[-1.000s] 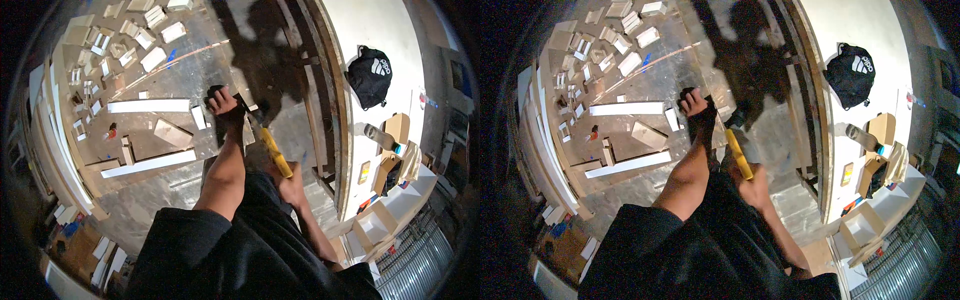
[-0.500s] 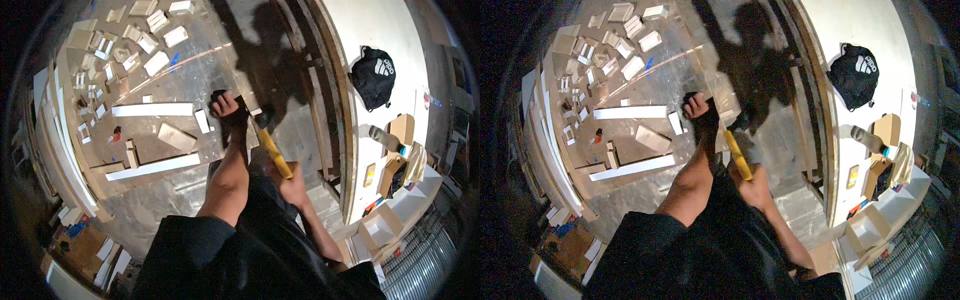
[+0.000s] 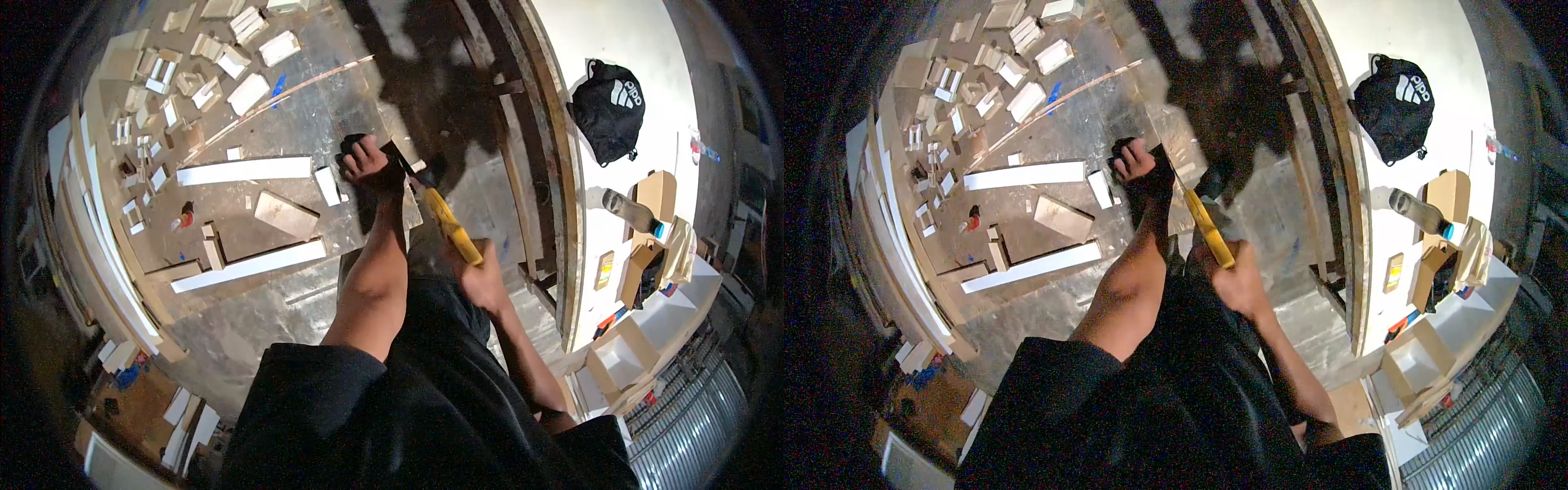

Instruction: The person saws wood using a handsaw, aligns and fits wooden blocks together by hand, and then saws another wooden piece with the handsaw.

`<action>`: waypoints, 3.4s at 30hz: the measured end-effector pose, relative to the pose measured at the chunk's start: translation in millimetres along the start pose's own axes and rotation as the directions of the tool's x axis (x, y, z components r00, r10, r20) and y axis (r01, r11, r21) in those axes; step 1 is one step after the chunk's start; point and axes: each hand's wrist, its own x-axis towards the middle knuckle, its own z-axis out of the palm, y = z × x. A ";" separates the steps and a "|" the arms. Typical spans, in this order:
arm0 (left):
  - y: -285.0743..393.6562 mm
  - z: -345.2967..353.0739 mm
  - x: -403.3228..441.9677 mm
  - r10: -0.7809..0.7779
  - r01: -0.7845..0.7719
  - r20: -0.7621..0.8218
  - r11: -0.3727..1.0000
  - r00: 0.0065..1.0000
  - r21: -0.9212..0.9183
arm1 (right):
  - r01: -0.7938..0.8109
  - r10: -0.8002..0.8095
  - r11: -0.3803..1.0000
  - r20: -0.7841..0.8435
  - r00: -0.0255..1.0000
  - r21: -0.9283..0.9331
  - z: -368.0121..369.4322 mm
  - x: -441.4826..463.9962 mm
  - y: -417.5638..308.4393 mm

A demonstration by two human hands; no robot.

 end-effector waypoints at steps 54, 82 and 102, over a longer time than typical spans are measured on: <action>-18.1 35.7 3.0 0.081 -0.083 -0.019 0.962 0.997 -0.260 | -0.016 0.016 1.000 -0.025 1.000 -0.008 21.6 -6.6 5.1; -8.8 18.3 11.4 0.096 -0.086 0.076 0.988 0.992 -0.129 | 0.079 -0.070 0.996 -0.166 0.984 0.047 11.2 -24.7 20.8; -6.9 -2.0 6.5 0.098 -0.094 0.023 0.986 0.995 -0.138 | -0.073 0.039 0.978 -0.174 0.984 -0.194 8.9 -2.5 4.7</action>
